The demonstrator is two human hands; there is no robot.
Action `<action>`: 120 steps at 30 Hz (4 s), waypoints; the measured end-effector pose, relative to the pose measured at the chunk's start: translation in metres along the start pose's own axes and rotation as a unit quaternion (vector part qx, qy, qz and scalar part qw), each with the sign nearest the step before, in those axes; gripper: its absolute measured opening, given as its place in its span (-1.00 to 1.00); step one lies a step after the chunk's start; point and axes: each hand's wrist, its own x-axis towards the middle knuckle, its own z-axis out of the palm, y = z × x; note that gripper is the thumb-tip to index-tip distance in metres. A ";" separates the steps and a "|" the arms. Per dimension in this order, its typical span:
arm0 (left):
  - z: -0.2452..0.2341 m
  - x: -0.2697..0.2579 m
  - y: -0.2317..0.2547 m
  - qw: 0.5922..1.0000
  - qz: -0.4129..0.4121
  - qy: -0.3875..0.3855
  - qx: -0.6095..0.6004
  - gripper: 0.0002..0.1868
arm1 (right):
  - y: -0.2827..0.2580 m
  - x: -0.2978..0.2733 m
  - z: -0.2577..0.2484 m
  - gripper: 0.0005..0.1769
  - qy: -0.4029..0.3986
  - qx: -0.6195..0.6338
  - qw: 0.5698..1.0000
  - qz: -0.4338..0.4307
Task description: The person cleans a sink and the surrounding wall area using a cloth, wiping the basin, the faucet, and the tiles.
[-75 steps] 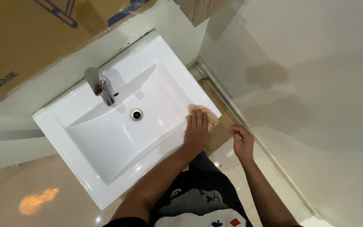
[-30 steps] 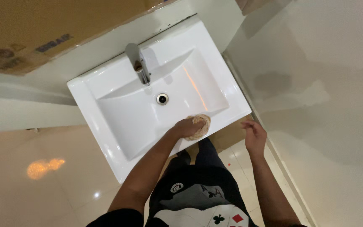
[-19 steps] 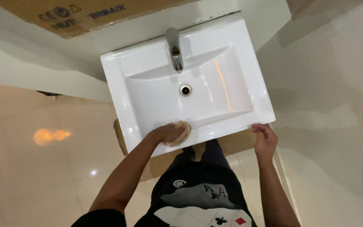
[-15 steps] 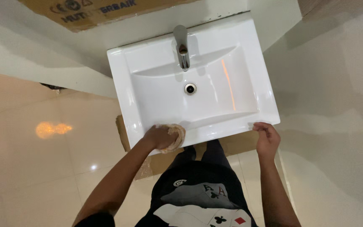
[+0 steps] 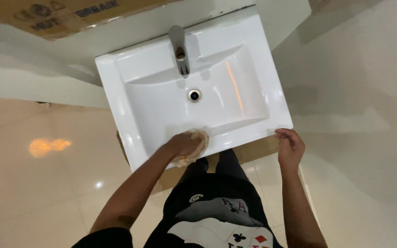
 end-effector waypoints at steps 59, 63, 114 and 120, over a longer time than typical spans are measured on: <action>-0.042 0.249 0.092 0.880 -0.024 0.468 0.069 -0.33 | 0.028 0.113 -0.118 -0.71 0.031 -0.131 0.990 0.047; -0.008 0.236 0.116 0.909 -0.003 0.406 0.093 -0.35 | 0.036 0.124 -0.109 -0.74 -0.003 -0.152 0.988 -0.033; -0.073 0.076 -0.082 0.875 -0.236 0.297 0.300 -0.28 | 0.015 0.124 0.052 -0.28 -0.250 -0.492 0.806 -0.214; -0.094 0.018 -0.111 0.827 -0.311 0.309 0.353 -0.24 | 0.017 0.120 0.051 -0.29 -0.237 -0.480 0.816 -0.219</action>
